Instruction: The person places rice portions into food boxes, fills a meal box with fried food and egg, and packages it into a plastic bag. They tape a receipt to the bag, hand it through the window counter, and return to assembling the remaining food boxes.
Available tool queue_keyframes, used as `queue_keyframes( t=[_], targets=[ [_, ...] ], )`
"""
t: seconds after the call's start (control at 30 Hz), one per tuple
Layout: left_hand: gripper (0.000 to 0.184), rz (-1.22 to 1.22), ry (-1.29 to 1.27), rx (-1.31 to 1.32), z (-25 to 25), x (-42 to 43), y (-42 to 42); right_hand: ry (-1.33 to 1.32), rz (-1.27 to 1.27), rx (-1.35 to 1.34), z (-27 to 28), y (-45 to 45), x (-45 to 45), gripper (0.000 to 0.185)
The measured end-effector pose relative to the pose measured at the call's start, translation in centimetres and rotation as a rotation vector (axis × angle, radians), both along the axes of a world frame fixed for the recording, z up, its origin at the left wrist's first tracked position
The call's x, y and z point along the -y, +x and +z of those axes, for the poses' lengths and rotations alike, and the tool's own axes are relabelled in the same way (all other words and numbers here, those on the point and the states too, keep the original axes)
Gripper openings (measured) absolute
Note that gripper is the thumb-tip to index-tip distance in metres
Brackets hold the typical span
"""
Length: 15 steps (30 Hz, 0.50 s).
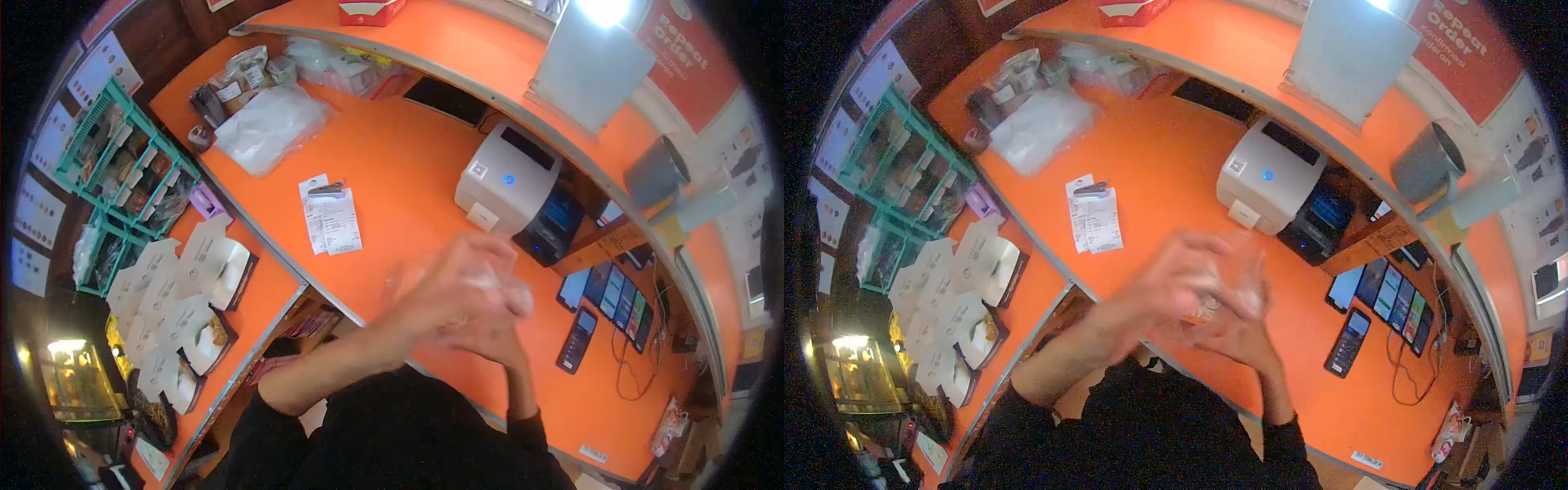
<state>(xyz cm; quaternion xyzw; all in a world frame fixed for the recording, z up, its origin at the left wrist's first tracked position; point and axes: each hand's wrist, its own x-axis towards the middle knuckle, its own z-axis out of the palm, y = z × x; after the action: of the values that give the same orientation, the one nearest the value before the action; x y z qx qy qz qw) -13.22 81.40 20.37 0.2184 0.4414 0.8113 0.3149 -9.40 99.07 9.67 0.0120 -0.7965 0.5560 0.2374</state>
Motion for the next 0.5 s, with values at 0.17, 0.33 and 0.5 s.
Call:
queue_keyframes(
  t=[0.17, 0.33, 0.5],
  targets=[
    [0.071, -0.206, -0.626, -0.809, 3.7, 2.5, 2.3, 0.160, 0.111, 0.406, -8.6, -0.8, 0.4, 0.046],
    [0.081, 0.205, -1.300, -0.905, 1.3, 12.1, -3.1, 0.317, 0.174, 0.531, -7.8, -1.2, 0.0, 0.028],
    [0.071, 0.046, -1.253, -0.875, -15.1, 7.6, -6.2, -0.089, 0.130, 0.461, -6.3, -1.4, 0.6, 0.013]
  ],
)
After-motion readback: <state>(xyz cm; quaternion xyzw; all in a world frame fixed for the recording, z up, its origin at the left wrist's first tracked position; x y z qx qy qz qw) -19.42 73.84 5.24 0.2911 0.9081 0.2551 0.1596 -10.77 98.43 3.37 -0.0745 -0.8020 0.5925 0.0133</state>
